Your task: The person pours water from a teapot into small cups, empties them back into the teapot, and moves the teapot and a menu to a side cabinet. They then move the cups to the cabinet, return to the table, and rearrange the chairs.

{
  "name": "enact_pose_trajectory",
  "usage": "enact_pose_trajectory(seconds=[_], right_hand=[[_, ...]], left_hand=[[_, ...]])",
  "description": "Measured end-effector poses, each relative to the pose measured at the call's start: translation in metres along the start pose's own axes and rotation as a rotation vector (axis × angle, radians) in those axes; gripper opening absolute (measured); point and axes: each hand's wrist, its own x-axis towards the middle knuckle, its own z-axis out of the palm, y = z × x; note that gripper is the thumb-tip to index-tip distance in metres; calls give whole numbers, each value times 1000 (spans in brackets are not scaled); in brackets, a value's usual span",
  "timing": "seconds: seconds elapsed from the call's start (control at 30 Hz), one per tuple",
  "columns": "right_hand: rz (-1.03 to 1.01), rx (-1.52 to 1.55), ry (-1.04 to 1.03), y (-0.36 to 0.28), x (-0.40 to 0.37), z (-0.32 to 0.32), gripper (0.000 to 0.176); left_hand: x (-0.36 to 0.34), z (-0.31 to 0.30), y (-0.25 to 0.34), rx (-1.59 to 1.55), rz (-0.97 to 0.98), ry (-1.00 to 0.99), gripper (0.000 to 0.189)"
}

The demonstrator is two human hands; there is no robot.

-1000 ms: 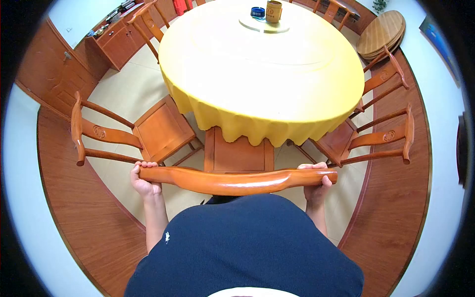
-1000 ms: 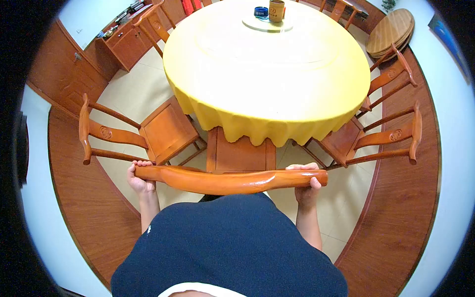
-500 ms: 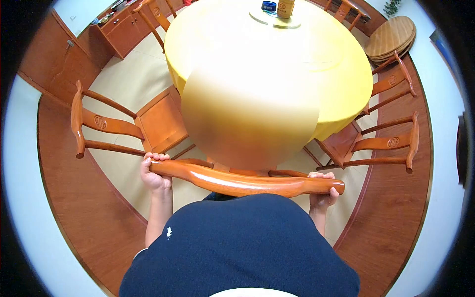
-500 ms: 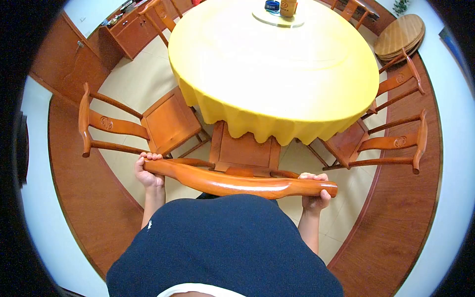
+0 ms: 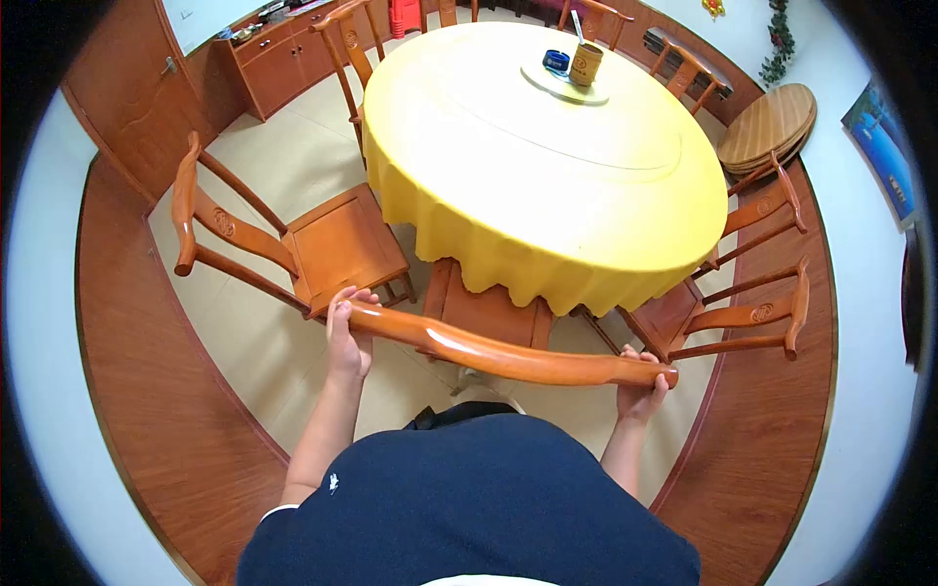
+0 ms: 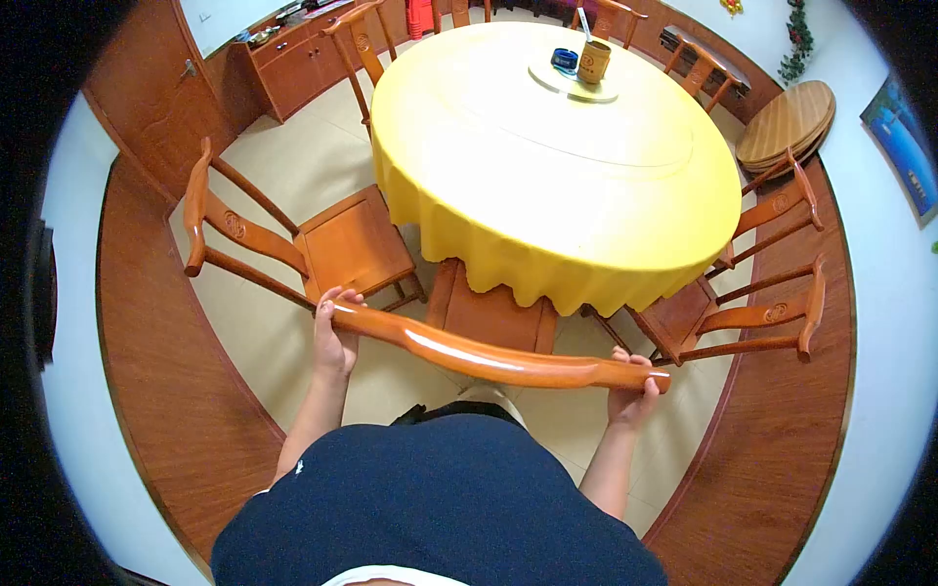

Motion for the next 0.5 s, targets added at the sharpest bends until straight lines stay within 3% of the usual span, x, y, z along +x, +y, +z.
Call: enact_pose_trajectory(seconds=[0.17, 0.23, 0.33, 0.43, 0.5], right_hand=[[-85, 21, 46, 9, -15, 8, 58], [-117, 153, 469, 30, -26, 4, 57], [165, -55, 719, 97, -66, -5, 42], [831, -61, 449, 189, -111, -31, 22], [1190, -687, 293, 234, -129, 45, 23]], left_hand=[[-41, -70, 18, 64, -106, 19, 30], [-70, -108, 33, 57, -227, 34, 31], [-105, -171, 53, 35, -286, 158, 30], [-121, -211, 79, 4, -238, 270, 32], [-115, -229, 100, -2, -198, 286, 30]])
